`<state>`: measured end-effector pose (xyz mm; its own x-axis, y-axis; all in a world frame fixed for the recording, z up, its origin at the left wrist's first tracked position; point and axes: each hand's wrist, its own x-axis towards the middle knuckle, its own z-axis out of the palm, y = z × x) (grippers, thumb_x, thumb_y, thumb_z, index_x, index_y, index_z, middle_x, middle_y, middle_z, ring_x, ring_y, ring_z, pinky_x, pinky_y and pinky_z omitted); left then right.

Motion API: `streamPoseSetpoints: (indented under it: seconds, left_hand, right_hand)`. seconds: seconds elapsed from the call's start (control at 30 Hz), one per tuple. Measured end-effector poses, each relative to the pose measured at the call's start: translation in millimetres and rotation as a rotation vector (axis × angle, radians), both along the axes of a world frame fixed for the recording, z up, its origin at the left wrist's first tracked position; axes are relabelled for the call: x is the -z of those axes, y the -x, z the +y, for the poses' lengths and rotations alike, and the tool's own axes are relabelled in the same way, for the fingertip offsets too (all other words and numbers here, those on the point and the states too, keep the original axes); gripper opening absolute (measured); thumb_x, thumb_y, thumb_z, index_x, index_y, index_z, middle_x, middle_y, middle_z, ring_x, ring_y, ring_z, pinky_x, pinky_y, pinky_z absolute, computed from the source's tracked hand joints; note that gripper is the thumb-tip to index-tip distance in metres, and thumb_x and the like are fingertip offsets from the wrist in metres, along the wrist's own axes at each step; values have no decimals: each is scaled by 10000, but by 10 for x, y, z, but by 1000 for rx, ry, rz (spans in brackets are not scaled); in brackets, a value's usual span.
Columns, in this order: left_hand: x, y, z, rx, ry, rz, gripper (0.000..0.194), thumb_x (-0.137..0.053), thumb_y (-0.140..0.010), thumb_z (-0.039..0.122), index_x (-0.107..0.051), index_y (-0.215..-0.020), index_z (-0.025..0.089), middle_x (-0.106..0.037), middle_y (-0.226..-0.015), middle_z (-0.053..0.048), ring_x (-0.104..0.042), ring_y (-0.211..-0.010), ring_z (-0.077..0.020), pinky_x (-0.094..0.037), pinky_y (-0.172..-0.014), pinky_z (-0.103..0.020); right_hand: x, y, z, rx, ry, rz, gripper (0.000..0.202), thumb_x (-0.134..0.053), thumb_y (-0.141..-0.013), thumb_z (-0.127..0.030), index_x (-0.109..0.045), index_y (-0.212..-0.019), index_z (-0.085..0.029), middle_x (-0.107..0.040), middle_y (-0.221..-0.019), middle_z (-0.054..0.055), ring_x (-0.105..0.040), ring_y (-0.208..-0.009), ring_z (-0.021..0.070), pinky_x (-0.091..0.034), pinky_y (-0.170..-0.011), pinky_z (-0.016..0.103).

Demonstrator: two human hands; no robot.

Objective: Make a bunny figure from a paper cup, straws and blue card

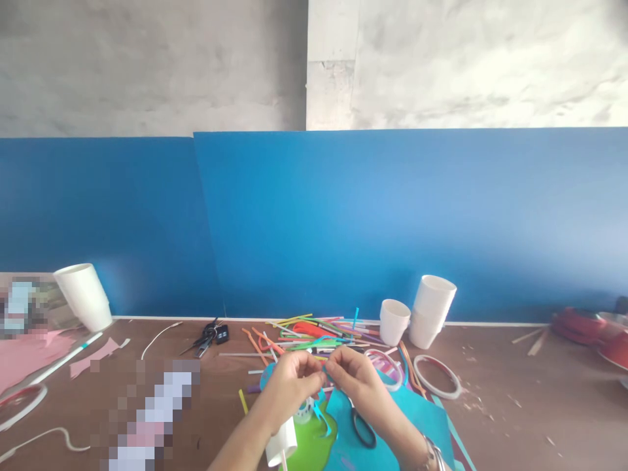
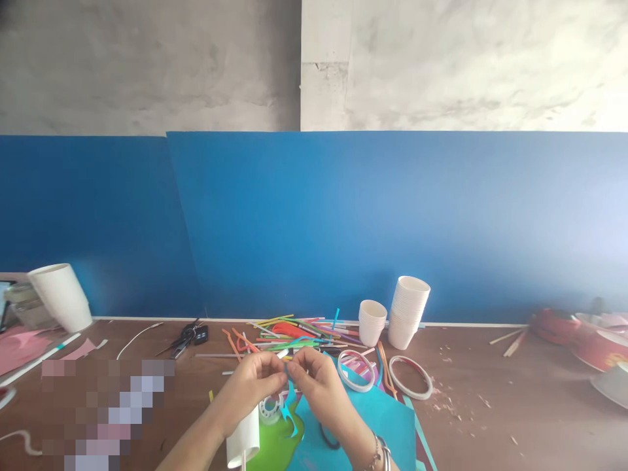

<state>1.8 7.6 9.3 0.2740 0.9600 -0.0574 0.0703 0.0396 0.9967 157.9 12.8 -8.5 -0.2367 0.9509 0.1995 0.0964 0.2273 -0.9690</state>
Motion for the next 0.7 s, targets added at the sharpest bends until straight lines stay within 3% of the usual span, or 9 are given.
streamPoseSetpoints:
  seconds: [0.3,0.47,0.57,0.7]
  left_hand:
    - [29,-48,-21,-30,41,-133,191,-658,-650,313,-570,-688,148,-571,-585,19,-522,-575,-115,-397,-594,-244]
    - [42,-71,-5,-55,61,-168,226,-673,-634,330,-604,-715,130,-583,-581,11,-529,-565,-121,-411,-597,-254]
    - [61,-78,19,-94,39,-146,221,-660,-653,348,-598,-691,140,-575,-583,13,-525,-563,-121,-416,-591,-254]
    - [95,-67,52,-167,-22,-49,165,-603,-695,312,-582,-666,151,-543,-557,26,-503,-554,-114,-401,-576,-239]
  right_hand:
    - [67,70,-2,68,-45,-22,408,-506,-843,-561,-449,-664,-199,-433,-559,-55,-398,-523,104,-327,-501,225]
    - [76,58,-2,149,-127,-191,363,-477,-886,-473,-411,-643,-212,-435,-550,-57,-409,-528,111,-331,-506,224]
    - [74,18,1,244,-251,-268,290,-443,-920,-407,-482,-720,-201,-513,-612,-32,-470,-562,125,-369,-526,226]
    - [29,-19,-38,337,-599,-346,128,-477,-914,-258,-592,-875,-214,-618,-824,36,-569,-760,182,-446,-664,276]
